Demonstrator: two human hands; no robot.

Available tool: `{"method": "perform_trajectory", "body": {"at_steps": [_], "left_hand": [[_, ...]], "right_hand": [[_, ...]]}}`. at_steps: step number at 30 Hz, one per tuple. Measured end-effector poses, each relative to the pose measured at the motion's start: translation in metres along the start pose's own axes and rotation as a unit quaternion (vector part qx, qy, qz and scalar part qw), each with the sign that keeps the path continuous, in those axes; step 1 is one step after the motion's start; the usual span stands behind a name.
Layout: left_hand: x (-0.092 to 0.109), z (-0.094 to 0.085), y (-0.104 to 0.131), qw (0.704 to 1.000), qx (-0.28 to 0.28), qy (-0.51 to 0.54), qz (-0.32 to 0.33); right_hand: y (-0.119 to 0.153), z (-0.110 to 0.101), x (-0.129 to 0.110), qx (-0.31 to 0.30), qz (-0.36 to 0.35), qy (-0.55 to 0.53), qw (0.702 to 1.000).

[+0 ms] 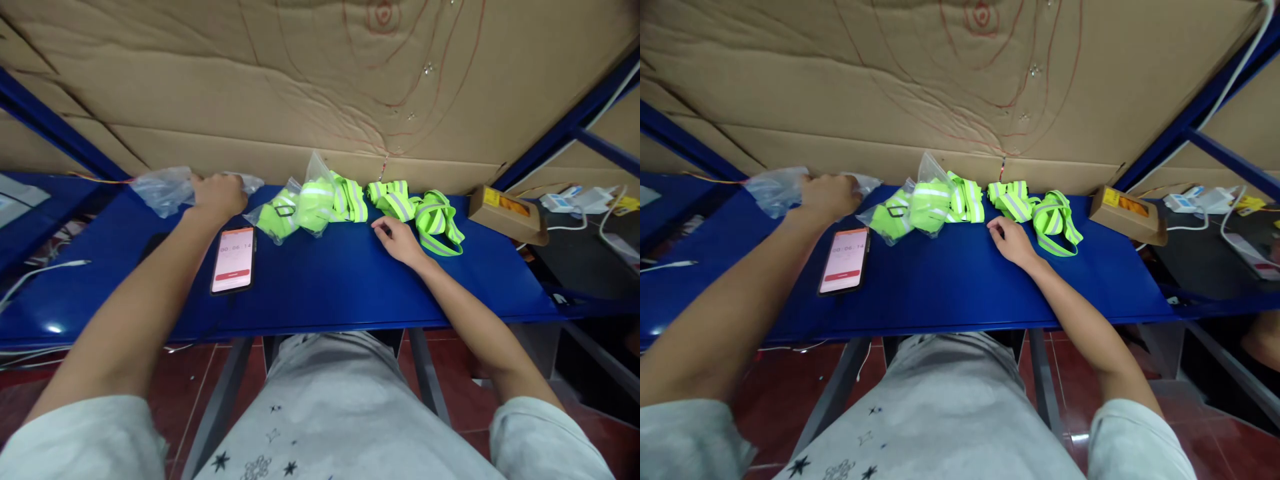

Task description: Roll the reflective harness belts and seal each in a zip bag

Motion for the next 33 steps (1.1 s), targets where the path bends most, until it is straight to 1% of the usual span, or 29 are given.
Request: {"method": "perform_trajectory", "body": {"at_steps": [1,3,5,6,7,9,11,13,15,17,19,21,23,25,27,29,31,33], "left_hand": [[0.001,-0.002,0.002,1.000,0.013,-0.013,-0.011],[0.009,-0.007,0.005,0.999,0.018,-0.034,-0.029],[0.022,-0.010,0.006,0.999,0.005,-0.040,-0.030],[0.030,-0.011,0.007,0.999,-0.002,-0.040,-0.025],[0.039,-0.012,0.007,0.999,-0.005,-0.039,-0.017],[0.059,-0.014,0.011,0.999,0.002,-0.035,0.005],[0.080,-0.017,0.017,0.999,0.010,-0.035,0.027],[0.100,-0.020,0.025,0.998,0.015,-0.034,0.049],[0.118,-0.024,0.034,0.997,0.026,-0.014,0.075],[0.134,-0.027,0.042,0.993,0.035,0.036,0.108],[0.148,-0.026,0.047,0.983,0.031,0.106,0.147],[0.161,-0.023,0.049,0.966,0.012,0.182,0.182],[0.174,-0.015,0.052,0.939,-0.040,0.267,0.215],[0.188,-0.007,0.058,0.896,-0.121,0.342,0.255],[0.205,0.001,0.069,0.851,-0.187,0.389,0.298],[0.220,0.008,0.082,0.823,-0.211,0.406,0.337],[0.233,0.013,0.093,0.813,-0.197,0.417,0.356],[0.239,0.015,0.098,0.813,-0.154,0.436,0.354]], "right_hand": [[0.000,-0.004,0.000,0.011,0.000,0.003,1.000],[-0.001,-0.015,-0.002,0.060,-0.009,0.050,0.997],[-0.006,-0.028,-0.004,0.119,-0.014,0.146,0.982],[-0.009,-0.033,-0.004,0.136,-0.011,0.196,0.971],[-0.014,-0.037,-0.003,0.139,-0.001,0.235,0.962],[-0.026,-0.038,0.002,0.109,0.027,0.266,0.957],[-0.038,-0.035,0.007,0.061,0.050,0.263,0.961],[-0.048,-0.032,0.009,0.026,0.069,0.256,0.964],[-0.056,-0.036,0.007,0.020,0.083,0.251,0.964],[-0.061,-0.051,0.000,0.033,0.087,0.247,0.965],[-0.065,-0.077,-0.016,0.067,0.056,0.215,0.973],[-0.063,-0.110,-0.042,0.141,-0.026,0.130,0.981],[-0.055,-0.141,-0.071,0.211,-0.080,0.055,0.973],[-0.043,-0.161,-0.101,0.263,-0.103,-0.001,0.959],[-0.031,-0.170,-0.127,0.298,-0.139,-0.036,0.944],[-0.023,-0.170,-0.146,0.329,-0.180,-0.099,0.922],[-0.018,-0.169,-0.158,0.359,-0.208,-0.164,0.895],[-0.018,-0.171,-0.165,0.386,-0.228,-0.191,0.873]]}}
Point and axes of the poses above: each hand's wrist, its own y-axis away from the middle knuckle, its own z-axis out of the palm, x = y × z, the point moved 3 cm from there along -y, towards the middle knuckle, and after that the axes turned 5 degrees about y, right-handed, at the moved point
